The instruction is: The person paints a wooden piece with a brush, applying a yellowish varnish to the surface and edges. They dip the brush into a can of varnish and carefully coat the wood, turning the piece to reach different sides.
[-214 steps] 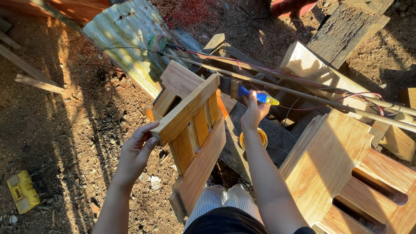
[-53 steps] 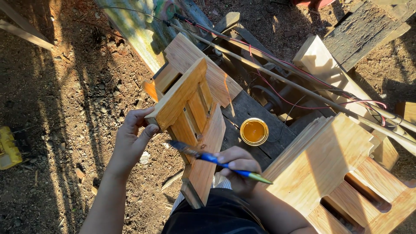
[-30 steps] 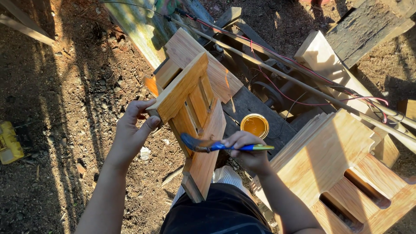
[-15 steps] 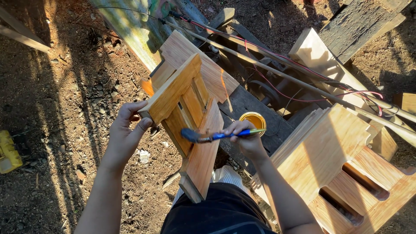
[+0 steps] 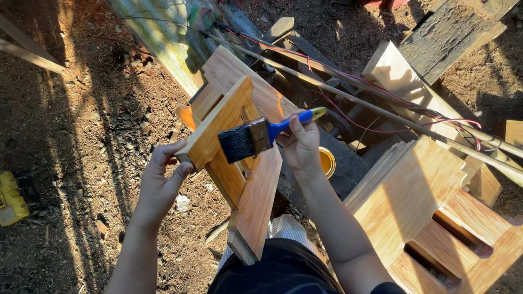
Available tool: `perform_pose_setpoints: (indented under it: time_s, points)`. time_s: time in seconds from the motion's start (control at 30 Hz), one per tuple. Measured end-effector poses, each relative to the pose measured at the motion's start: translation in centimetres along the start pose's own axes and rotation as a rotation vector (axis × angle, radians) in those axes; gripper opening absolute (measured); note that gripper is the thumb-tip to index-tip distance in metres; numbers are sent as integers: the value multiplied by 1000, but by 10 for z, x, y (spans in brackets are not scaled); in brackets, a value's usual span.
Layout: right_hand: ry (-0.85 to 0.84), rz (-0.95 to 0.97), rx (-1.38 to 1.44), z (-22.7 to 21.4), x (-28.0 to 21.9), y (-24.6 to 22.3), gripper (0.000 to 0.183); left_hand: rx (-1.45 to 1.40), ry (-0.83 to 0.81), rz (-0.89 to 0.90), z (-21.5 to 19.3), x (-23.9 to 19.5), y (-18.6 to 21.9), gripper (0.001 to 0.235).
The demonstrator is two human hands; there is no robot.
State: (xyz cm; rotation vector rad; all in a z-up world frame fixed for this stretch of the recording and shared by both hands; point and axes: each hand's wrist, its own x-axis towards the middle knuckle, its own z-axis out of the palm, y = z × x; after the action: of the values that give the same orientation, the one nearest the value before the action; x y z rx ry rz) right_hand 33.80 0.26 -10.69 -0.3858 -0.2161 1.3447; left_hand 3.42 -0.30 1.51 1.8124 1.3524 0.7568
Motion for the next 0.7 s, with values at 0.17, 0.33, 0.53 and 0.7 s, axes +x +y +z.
perform_pose_setpoints:
  time_s: [0.17,0.33,0.53,0.7]
  points:
    - [7,53,-144,-17,38,29,22,-49,-3,-105,7,-7,5,43]
    - [5,47,-217,-45,84,31,24,-10,-3,-64,10,-10,8,45]
    - [81,-51,-467,-27,108,-3,24,-29,-5,-122,9,-15,12,47]
    - [-150,103,-352,51,60,-7,28,-82,-18,-128,15,-17,14,46]
